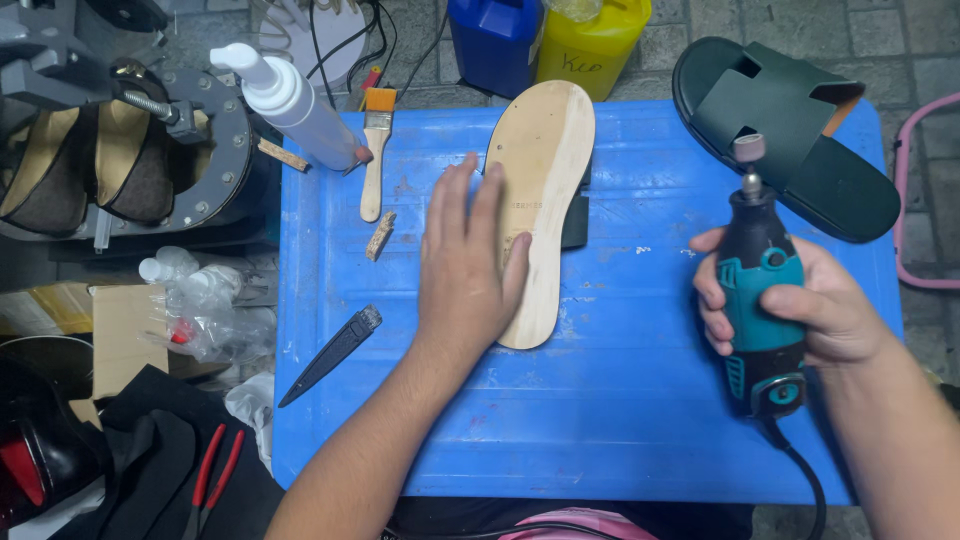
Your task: The person uses a rotary tool to grind and smooth the surface of a wooden shoe sole. They hold the sole with one hand and operate the tool with the other, moving it across the surface to remove material and even out the texture.
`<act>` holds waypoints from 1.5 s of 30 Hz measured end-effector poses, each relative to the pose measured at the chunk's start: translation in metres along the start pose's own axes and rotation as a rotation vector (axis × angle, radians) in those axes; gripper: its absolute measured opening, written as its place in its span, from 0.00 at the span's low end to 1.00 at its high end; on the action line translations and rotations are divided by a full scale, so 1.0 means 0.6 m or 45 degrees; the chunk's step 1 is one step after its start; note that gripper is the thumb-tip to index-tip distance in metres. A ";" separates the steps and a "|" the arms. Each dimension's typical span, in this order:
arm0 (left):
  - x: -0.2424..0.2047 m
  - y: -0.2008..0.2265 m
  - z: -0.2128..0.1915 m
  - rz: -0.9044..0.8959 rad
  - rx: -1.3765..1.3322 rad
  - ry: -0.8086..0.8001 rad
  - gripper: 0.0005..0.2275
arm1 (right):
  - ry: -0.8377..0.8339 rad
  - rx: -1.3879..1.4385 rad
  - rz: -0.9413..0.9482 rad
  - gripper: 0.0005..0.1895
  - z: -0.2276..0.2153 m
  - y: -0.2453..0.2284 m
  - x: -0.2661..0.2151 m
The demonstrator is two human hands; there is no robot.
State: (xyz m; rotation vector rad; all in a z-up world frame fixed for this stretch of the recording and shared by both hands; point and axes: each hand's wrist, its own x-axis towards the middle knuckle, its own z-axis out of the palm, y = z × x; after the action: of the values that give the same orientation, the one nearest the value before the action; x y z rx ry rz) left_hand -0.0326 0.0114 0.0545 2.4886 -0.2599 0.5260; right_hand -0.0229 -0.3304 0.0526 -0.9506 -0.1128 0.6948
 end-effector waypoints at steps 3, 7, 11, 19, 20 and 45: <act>-0.001 0.010 0.001 0.206 0.171 -0.231 0.26 | 0.000 0.120 -0.015 0.36 -0.002 0.040 0.016; 0.010 -0.004 -0.022 0.270 0.037 -0.542 0.39 | -0.052 0.242 0.034 0.35 -0.002 0.060 0.019; 0.034 -0.004 -0.050 0.174 -0.061 -0.762 0.54 | -0.092 0.245 0.052 0.35 -0.002 0.062 0.026; 0.035 -0.011 -0.025 0.074 -0.008 -0.642 0.44 | -0.094 0.229 0.094 0.34 0.001 0.068 0.031; 0.032 -0.016 -0.020 0.095 -0.012 -0.601 0.40 | -0.094 0.229 0.102 0.34 0.001 0.069 0.032; 0.031 -0.006 -0.019 0.024 0.015 -0.664 0.40 | -0.068 0.170 0.115 0.32 0.003 0.071 0.034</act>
State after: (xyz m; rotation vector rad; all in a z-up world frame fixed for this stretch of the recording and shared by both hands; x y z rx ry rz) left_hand -0.0186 0.0196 0.0695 2.5969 -0.4795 -0.1278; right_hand -0.0286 -0.3005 0.0164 -0.8135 -0.0696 0.8017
